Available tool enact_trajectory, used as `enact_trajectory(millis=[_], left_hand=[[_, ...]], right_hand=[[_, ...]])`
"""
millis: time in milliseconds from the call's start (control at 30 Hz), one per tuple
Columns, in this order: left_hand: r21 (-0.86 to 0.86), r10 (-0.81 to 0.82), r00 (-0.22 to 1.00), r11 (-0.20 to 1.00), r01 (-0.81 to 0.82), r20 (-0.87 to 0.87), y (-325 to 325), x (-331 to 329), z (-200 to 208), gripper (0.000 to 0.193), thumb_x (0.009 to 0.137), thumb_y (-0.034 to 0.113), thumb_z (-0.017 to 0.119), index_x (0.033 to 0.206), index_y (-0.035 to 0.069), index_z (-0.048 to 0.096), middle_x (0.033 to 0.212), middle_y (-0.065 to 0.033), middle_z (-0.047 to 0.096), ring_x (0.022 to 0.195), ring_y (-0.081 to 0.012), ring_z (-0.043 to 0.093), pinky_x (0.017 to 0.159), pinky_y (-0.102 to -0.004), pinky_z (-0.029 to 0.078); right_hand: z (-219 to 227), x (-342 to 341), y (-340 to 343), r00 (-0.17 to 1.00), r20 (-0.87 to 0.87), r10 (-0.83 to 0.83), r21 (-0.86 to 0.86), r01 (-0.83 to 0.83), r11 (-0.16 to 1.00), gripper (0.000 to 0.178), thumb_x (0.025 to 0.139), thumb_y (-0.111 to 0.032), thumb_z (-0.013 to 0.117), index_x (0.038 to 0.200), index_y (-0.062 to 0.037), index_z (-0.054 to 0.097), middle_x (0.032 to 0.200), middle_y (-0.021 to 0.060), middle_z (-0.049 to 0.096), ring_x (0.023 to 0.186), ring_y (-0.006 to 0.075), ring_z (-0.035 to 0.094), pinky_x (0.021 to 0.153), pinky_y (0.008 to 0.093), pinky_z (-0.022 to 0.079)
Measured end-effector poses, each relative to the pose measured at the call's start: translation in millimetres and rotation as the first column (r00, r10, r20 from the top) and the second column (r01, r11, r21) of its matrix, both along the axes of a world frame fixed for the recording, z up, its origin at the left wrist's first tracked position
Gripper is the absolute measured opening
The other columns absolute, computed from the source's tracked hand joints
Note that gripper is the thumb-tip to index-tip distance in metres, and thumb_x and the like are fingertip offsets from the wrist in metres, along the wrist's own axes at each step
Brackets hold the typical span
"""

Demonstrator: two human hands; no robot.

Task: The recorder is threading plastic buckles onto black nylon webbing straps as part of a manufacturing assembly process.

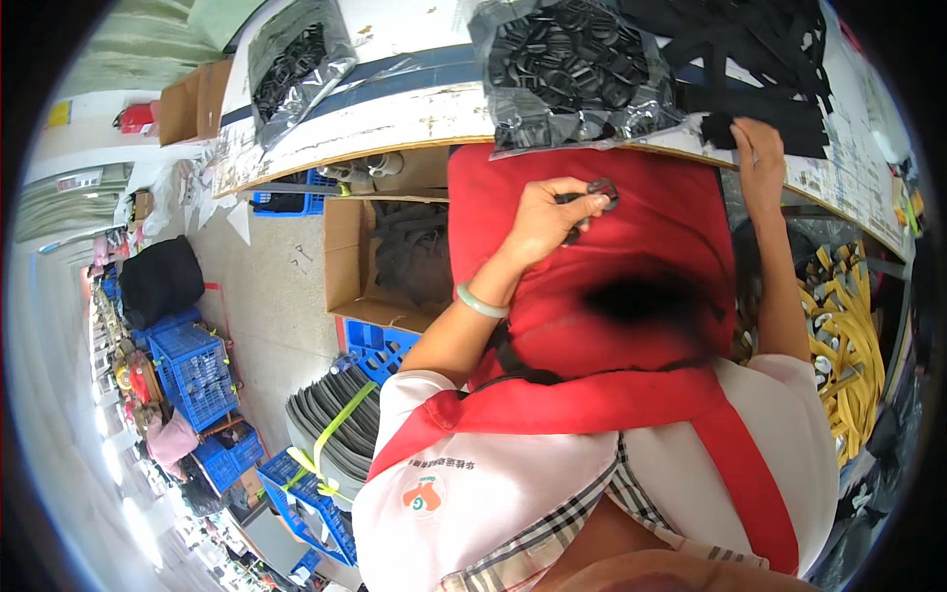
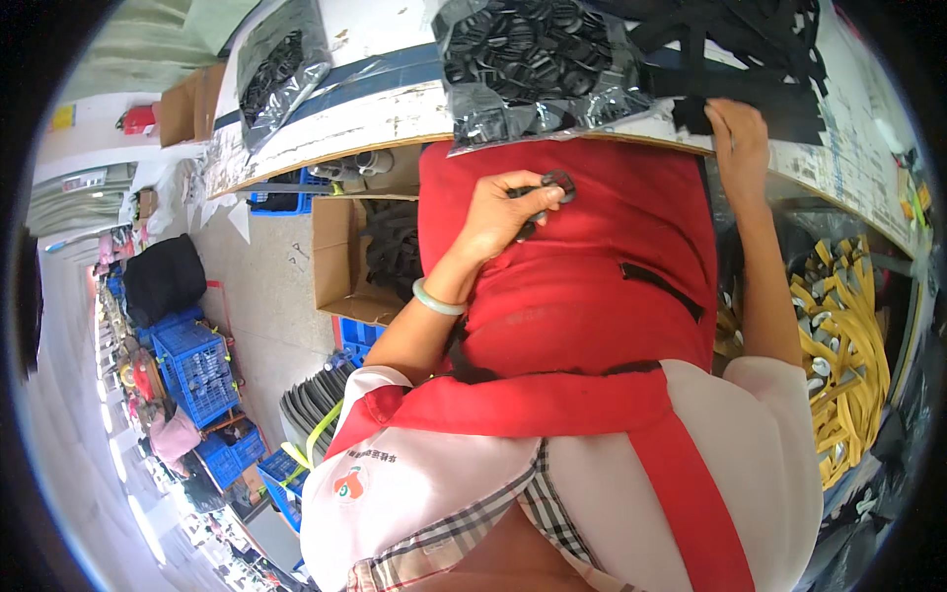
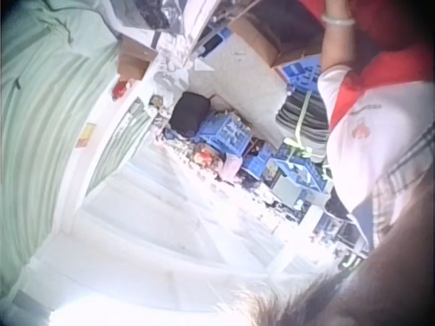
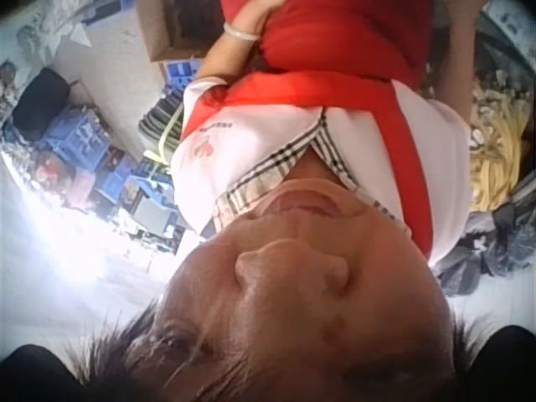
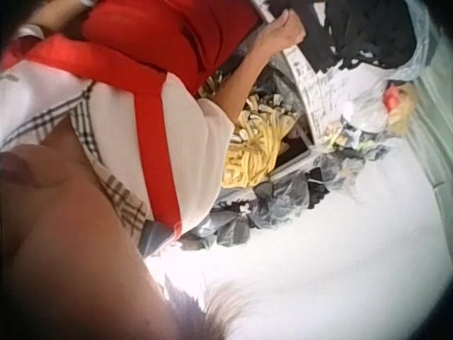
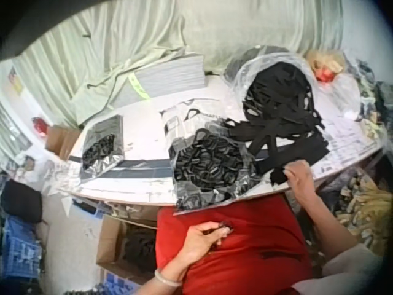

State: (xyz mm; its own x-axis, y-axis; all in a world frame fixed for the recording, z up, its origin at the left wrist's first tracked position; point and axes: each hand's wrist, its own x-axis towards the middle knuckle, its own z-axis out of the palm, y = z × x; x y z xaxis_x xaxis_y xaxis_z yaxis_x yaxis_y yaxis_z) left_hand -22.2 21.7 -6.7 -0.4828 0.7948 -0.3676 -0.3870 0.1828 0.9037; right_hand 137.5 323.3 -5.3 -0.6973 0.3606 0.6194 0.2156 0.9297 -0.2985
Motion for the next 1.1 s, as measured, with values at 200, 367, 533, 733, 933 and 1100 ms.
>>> enact_trajectory(millis=[200,367,533,733,933,1100], left_hand=[[0.024,0.194,0.957,0.981,-0.193,-0.217,-10.7,-2.0,24.8,0.008,0.083,0.010,0.073,0.086,0.003,0.071,0.067,0.0023,0.062,0.054,-0.0011,0.051,0.046,-0.0170,0.037],[0.016,0.181,0.966,0.983,-0.181,-0.183,2.6,4.6,36.8,0.007,0.083,0.005,0.071,0.088,0.000,0.070,0.069,0.0034,0.060,0.057,-0.0020,0.049,0.048,-0.0176,0.038],[0.066,0.153,0.884,0.988,-0.138,-0.442,-3.0,5.0,23.4,0.010,0.080,0.001,0.070,0.089,-0.001,0.069,0.070,0.0012,0.057,0.061,-0.0045,0.048,0.052,-0.0216,0.038],[0.079,0.159,0.811,0.987,-0.139,-0.564,1.6,1.7,19.4,0.010,0.078,0.002,0.070,0.088,-0.002,0.067,0.070,-0.0062,0.057,0.059,-0.0131,0.053,0.054,-0.0273,0.042],[0.145,0.140,0.499,0.989,-0.028,-0.855,1.9,1.6,19.2,0.014,0.080,0.003,0.068,0.093,-0.001,0.065,0.080,-0.0154,0.060,0.075,-0.0324,0.061,0.067,-0.0357,0.049],[0.129,0.201,0.589,0.978,-0.162,-0.783,-0.7,4.9,23.7,0.010,0.078,0.000,0.071,0.087,-0.002,0.066,0.071,-0.0104,0.059,0.060,-0.0178,0.057,0.056,-0.0277,0.044]], right_hand=[[113.3,-26.9,-103.9,0.994,-0.109,-0.004,-0.354,-0.035,0.935,0.016,0.088,-0.015,0.064,0.101,-0.0060,0.066,0.082,0.0060,0.065,0.066,0.0129,0.057,0.065,0.0256,0.048],[73.2,-36.6,-149.3,0.876,0.100,0.472,-0.920,-0.099,0.379,0.018,0.090,-0.019,0.061,0.089,-0.0013,0.064,0.066,0.0003,0.060,0.060,0.0049,0.052,0.054,0.0213,0.039],[53.0,-46.4,-155.8,0.896,0.074,0.438,-0.993,0.025,0.115,0.020,0.093,-0.023,0.059,0.088,-0.0043,0.062,0.061,-0.0018,0.055,0.051,0.0025,0.047,0.045,0.0188,0.036],[43.8,-47.4,-151.6,0.919,0.051,0.391,-0.998,0.056,-0.001,0.019,0.092,-0.025,0.059,0.089,-0.0062,0.062,0.058,-0.0007,0.054,0.043,0.0045,0.047,0.037,0.0197,0.034],[47.1,-51.8,-163.3,0.965,-0.063,0.254,-0.979,-0.010,-0.205,0.021,0.092,-0.023,0.059,0.087,-0.0033,0.061,0.059,0.0038,0.057,0.042,0.0096,0.051,0.037,0.0231,0.039],[23.3,-55.8,-169.7,0.966,-0.214,0.144,-0.926,-0.153,-0.344,0.019,0.092,-0.020,0.060,0.097,-0.0020,0.058,0.065,0.0048,0.057,0.046,0.0097,0.051,0.040,0.0225,0.041]])
